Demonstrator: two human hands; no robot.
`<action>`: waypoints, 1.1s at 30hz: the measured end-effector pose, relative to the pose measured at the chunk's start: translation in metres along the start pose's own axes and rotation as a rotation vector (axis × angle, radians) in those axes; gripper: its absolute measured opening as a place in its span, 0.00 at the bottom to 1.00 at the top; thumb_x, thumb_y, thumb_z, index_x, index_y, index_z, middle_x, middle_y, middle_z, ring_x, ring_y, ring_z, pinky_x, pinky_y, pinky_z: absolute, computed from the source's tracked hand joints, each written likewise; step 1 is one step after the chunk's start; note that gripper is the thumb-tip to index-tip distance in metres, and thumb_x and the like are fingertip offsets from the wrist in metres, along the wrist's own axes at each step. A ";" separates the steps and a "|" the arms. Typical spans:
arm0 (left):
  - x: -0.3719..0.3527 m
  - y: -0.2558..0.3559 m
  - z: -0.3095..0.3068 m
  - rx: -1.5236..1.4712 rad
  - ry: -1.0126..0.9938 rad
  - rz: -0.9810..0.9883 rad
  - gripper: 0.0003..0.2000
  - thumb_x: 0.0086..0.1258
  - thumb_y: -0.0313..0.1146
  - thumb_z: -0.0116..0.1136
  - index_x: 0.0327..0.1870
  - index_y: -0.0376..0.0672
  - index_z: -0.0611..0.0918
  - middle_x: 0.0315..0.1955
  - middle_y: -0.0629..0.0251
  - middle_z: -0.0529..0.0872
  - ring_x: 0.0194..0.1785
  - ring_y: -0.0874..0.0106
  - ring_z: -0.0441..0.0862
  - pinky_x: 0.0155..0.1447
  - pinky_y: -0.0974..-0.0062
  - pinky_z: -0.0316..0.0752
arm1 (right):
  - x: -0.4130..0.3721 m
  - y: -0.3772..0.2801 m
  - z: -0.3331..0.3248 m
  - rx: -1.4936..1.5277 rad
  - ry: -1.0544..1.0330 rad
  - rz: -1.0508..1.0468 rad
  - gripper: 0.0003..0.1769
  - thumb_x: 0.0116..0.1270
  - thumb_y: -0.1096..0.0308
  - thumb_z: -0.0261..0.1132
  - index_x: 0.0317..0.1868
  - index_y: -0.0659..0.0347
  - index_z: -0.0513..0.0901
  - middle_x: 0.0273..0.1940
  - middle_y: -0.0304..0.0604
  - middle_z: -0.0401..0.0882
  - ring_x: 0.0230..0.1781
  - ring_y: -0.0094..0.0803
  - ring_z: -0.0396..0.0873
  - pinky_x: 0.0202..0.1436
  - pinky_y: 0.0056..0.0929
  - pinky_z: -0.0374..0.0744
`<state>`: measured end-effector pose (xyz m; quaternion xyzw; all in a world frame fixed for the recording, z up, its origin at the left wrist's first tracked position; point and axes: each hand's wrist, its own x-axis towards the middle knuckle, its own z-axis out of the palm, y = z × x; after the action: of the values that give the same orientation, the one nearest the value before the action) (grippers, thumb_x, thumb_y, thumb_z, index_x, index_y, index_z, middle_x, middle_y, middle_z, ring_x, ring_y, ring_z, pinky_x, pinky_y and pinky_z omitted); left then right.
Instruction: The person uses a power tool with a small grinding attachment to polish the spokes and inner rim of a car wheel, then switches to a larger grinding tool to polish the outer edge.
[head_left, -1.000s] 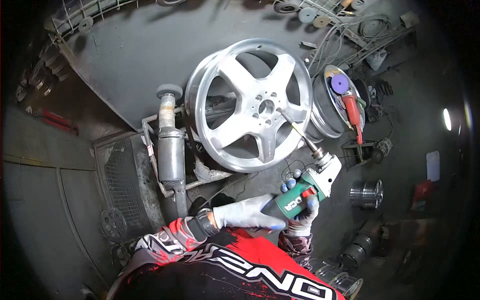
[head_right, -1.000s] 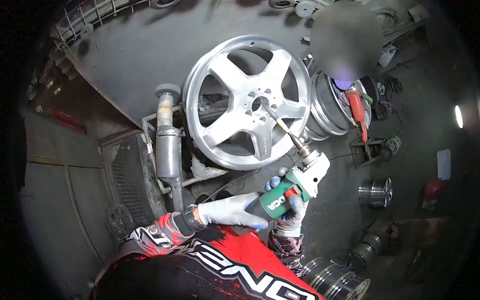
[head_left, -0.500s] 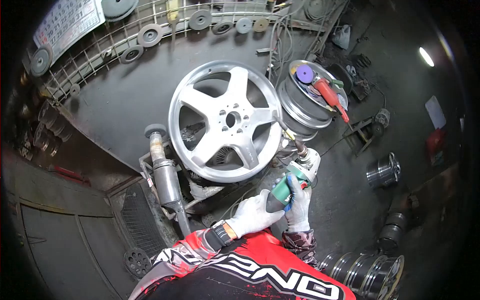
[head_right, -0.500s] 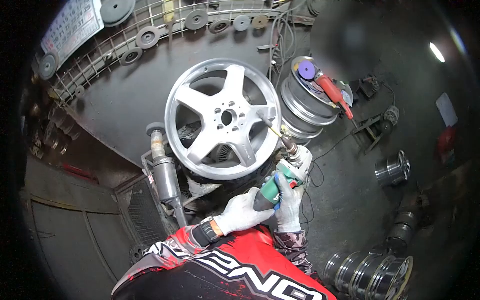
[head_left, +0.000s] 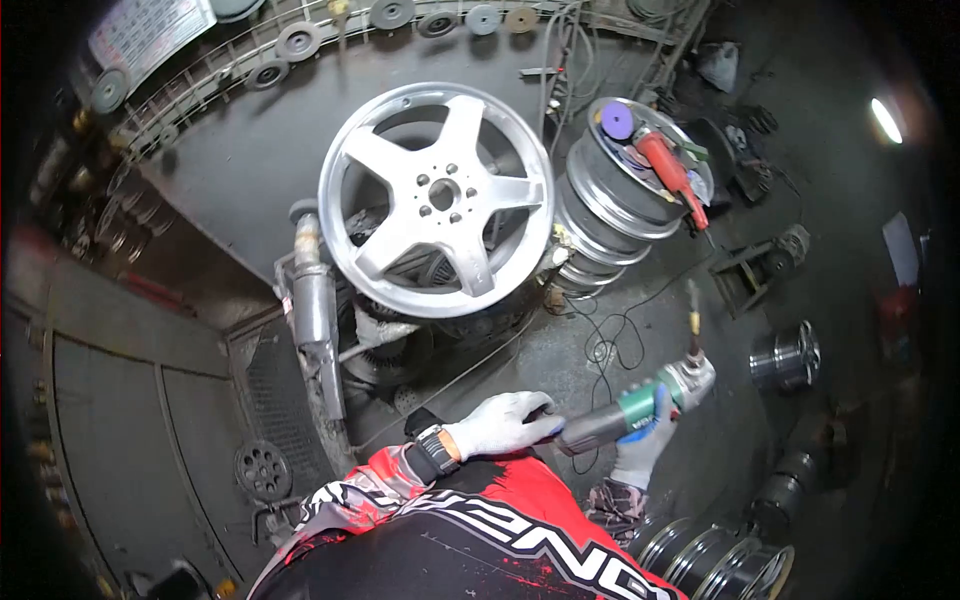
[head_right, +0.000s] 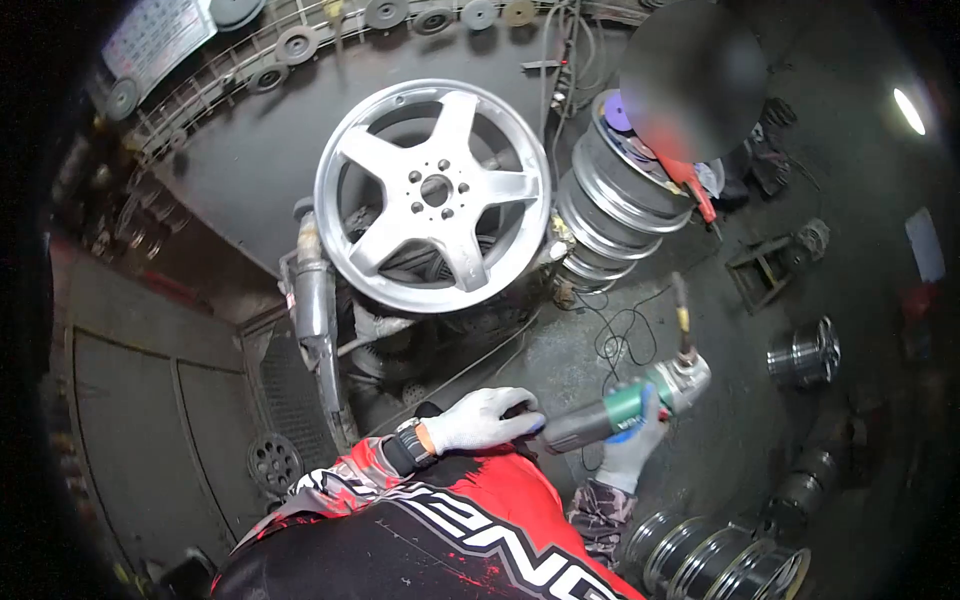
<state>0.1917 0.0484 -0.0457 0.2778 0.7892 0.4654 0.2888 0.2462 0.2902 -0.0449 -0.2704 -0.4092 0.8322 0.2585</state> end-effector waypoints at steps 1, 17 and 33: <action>-0.004 -0.007 0.005 0.014 0.078 -0.004 0.22 0.73 0.50 0.57 0.54 0.39 0.82 0.46 0.47 0.87 0.50 0.50 0.85 0.56 0.60 0.78 | 0.003 -0.004 -0.014 0.000 0.028 -0.014 0.17 0.73 0.62 0.66 0.54 0.65 0.76 0.43 0.45 0.81 0.40 0.37 0.83 0.46 0.38 0.84; 0.013 0.048 -0.010 -0.277 0.521 0.061 0.16 0.77 0.29 0.57 0.63 0.35 0.78 0.48 0.64 0.85 0.51 0.79 0.80 0.58 0.77 0.77 | -0.023 -0.055 -0.066 -0.599 -0.040 -0.305 0.42 0.52 0.76 0.79 0.67 0.65 0.70 0.58 0.44 0.78 0.55 0.30 0.79 0.60 0.31 0.77; 0.011 0.058 0.008 -0.298 0.499 0.066 0.11 0.78 0.28 0.56 0.55 0.33 0.82 0.42 0.66 0.86 0.44 0.81 0.81 0.52 0.80 0.76 | -0.038 -0.047 -0.059 -0.612 -0.276 -0.191 0.47 0.49 0.76 0.79 0.71 0.65 0.68 0.58 0.44 0.79 0.58 0.29 0.79 0.64 0.31 0.76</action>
<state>0.1997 0.0846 0.0009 0.1345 0.7494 0.6392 0.1080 0.3229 0.3226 -0.0280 -0.1807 -0.6943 0.6718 0.1843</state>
